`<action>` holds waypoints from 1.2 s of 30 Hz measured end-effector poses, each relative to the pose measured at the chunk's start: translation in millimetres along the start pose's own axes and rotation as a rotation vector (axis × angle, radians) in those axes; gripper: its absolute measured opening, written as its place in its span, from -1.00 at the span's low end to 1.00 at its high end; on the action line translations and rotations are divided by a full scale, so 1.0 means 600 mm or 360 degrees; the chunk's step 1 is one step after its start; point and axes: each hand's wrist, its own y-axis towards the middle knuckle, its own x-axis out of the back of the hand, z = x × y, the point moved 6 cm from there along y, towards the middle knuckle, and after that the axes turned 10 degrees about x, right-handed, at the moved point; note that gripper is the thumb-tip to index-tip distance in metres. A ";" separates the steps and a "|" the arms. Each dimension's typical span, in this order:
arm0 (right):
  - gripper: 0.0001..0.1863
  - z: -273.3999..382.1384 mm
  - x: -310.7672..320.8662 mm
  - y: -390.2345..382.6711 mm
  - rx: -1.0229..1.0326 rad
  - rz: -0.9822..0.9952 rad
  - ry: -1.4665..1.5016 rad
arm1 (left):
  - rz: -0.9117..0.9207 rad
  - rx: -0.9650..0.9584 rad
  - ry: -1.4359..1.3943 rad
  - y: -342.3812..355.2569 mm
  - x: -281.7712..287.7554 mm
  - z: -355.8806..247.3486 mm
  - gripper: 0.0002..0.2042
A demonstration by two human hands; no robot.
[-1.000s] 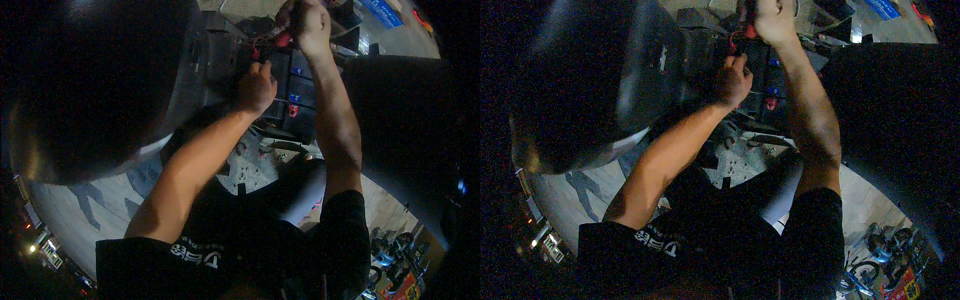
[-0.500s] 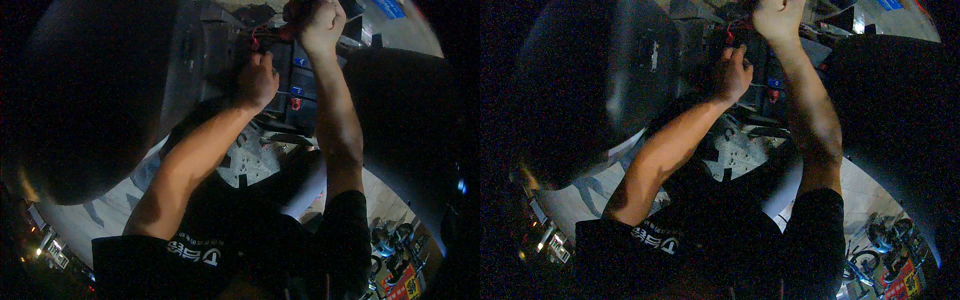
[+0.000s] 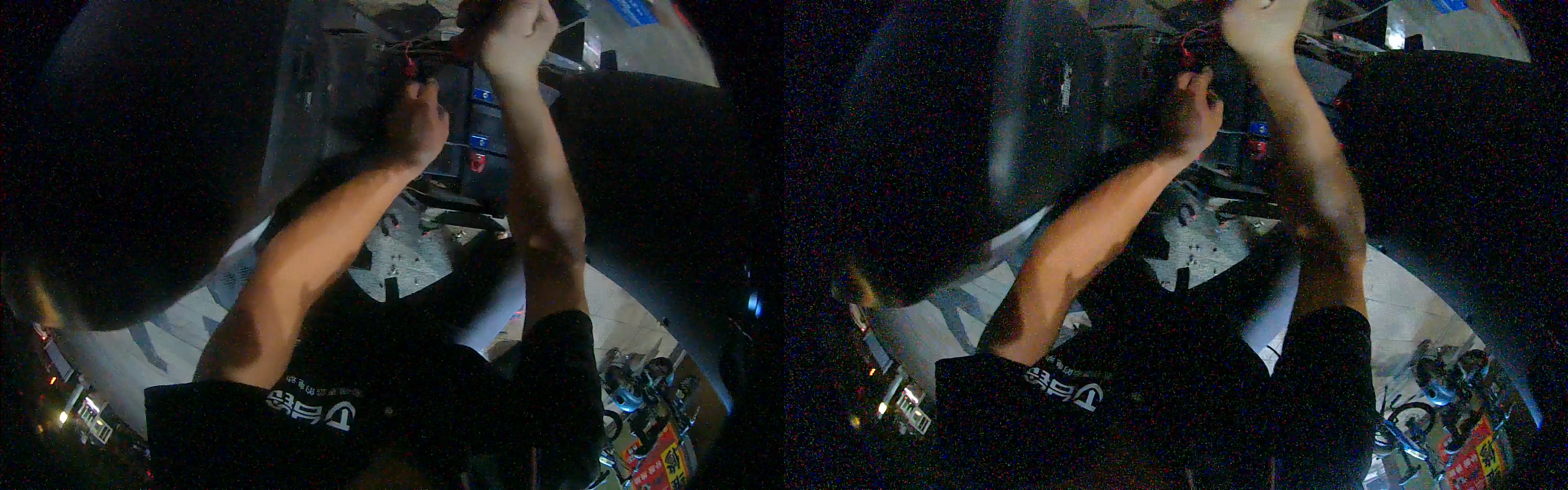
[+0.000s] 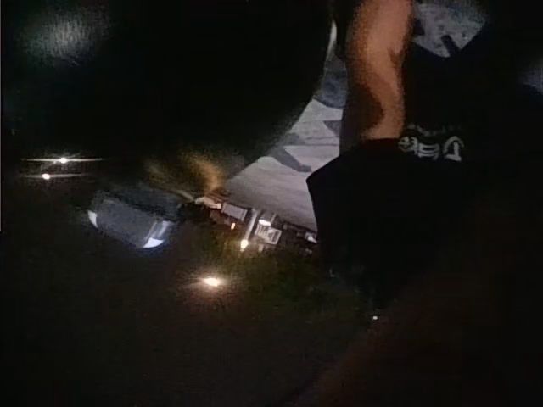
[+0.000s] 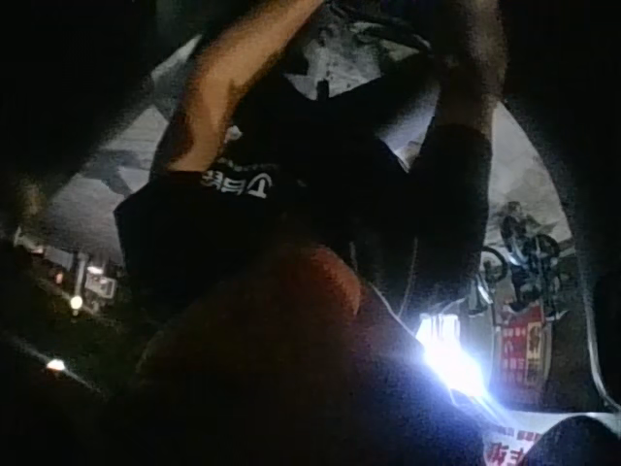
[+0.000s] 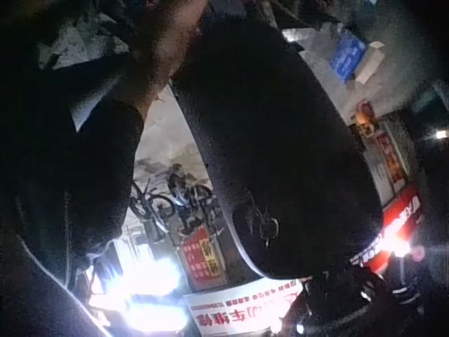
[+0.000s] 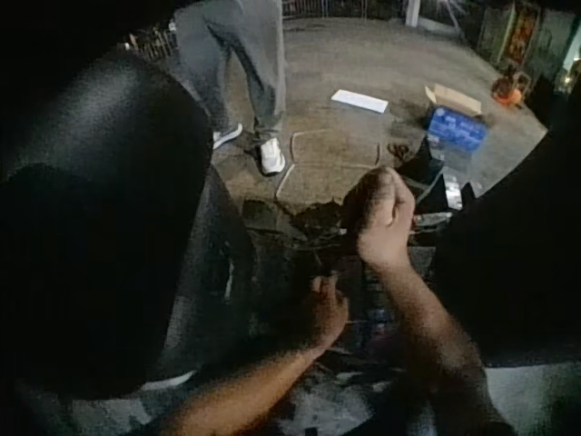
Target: The person uses a screwdriver to tighten and adjust the terminals on a set of batteries installed under the seat of a scooter. They repeatedly connect and secure red and black wires to the battery terminals throughout the clip.
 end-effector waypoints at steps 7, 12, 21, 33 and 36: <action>-0.77 0.008 -0.060 0.033 -0.0268 0.0526 0.0044 | 0.0055 -0.0049 -0.0089 0.000 0.001 0.005 -0.59; -0.64 -0.034 -0.015 -0.061 -0.0721 0.1984 -0.2099 | -0.0094 -0.0045 -0.0061 0.003 -0.005 0.036 -0.63; -0.70 -0.074 0.050 -0.185 -0.0497 0.1707 -0.1872 | 0.0019 0.0050 0.0008 -0.006 0.013 0.004 -0.70; -0.69 -0.089 0.053 -0.195 -0.0543 0.1819 -0.1770 | -0.0066 0.0030 -0.0178 0.001 -0.001 0.014 -0.73; -0.70 -0.083 0.060 -0.204 -0.0455 0.1896 -0.1699 | 0.0031 0.0059 -0.0205 0.002 -0.004 0.015 -0.74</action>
